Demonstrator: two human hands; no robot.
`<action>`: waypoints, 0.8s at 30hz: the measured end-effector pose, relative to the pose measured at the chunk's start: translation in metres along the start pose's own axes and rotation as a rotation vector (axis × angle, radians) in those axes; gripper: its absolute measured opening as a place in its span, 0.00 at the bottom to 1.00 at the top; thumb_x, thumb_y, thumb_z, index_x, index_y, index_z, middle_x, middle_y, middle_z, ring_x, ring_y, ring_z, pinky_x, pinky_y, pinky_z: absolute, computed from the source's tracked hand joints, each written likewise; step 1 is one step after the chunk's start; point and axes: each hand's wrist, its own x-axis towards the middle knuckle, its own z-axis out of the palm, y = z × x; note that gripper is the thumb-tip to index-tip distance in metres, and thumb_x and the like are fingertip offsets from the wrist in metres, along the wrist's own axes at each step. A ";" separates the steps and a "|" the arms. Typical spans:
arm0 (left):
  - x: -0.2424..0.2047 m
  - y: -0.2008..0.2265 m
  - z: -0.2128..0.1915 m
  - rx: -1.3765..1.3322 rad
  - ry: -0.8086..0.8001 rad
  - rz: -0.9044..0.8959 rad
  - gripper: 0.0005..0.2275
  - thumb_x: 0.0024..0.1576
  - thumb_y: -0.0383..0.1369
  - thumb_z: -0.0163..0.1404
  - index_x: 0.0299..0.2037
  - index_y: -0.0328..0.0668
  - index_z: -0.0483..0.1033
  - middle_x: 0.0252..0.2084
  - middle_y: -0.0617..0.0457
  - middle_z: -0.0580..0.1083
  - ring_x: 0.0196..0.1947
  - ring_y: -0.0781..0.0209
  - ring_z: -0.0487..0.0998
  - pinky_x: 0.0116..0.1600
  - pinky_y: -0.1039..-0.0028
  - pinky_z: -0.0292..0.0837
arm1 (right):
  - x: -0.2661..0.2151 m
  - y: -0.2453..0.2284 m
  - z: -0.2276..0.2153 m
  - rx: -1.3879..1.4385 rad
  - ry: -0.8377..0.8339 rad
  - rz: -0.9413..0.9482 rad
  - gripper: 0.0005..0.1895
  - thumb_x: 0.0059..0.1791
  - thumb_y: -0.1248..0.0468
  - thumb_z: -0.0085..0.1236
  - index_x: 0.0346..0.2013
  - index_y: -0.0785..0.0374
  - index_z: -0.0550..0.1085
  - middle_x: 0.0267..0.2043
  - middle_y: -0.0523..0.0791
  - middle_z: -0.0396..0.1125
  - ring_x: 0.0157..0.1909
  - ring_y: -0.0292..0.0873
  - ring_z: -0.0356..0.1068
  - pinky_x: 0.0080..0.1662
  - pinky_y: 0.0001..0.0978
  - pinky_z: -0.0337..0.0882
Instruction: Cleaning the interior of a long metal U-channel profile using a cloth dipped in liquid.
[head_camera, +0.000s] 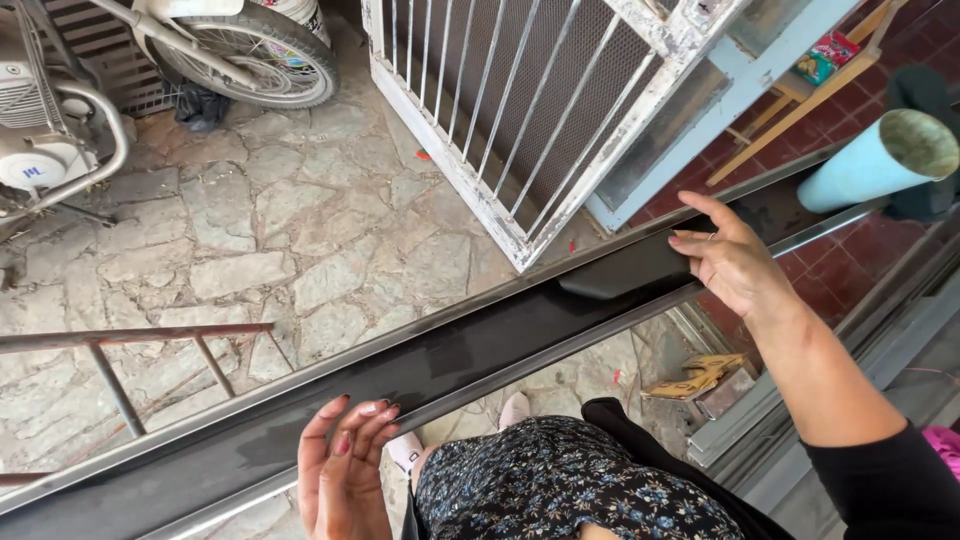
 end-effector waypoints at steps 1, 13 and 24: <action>-0.004 -0.003 0.006 0.016 -0.008 0.012 0.19 0.60 0.27 0.42 0.61 0.23 0.64 0.48 0.26 0.75 0.47 0.33 0.80 0.53 0.60 0.76 | -0.007 -0.007 -0.001 -0.063 0.011 0.026 0.41 0.46 0.73 0.56 0.73 0.48 0.62 0.52 0.52 0.58 0.50 0.41 0.65 0.51 0.29 0.67; -0.001 -0.029 0.106 0.414 -0.564 -0.023 0.13 0.62 0.27 0.46 0.56 0.33 0.74 0.56 0.43 0.80 0.56 0.55 0.82 0.63 0.67 0.76 | -0.069 0.010 -0.045 0.513 -0.350 -0.557 0.40 0.50 0.78 0.51 0.77 0.62 0.55 0.58 0.57 0.70 0.61 0.56 0.71 0.62 0.47 0.73; 0.017 -0.081 0.122 0.052 -0.646 -0.367 0.12 0.63 0.25 0.45 0.53 0.28 0.77 0.55 0.40 0.78 0.54 0.51 0.79 0.62 0.64 0.75 | -0.072 0.052 0.026 0.777 -0.669 -0.360 0.31 0.52 0.82 0.44 0.72 0.70 0.58 0.60 0.58 0.67 0.63 0.56 0.68 0.62 0.45 0.73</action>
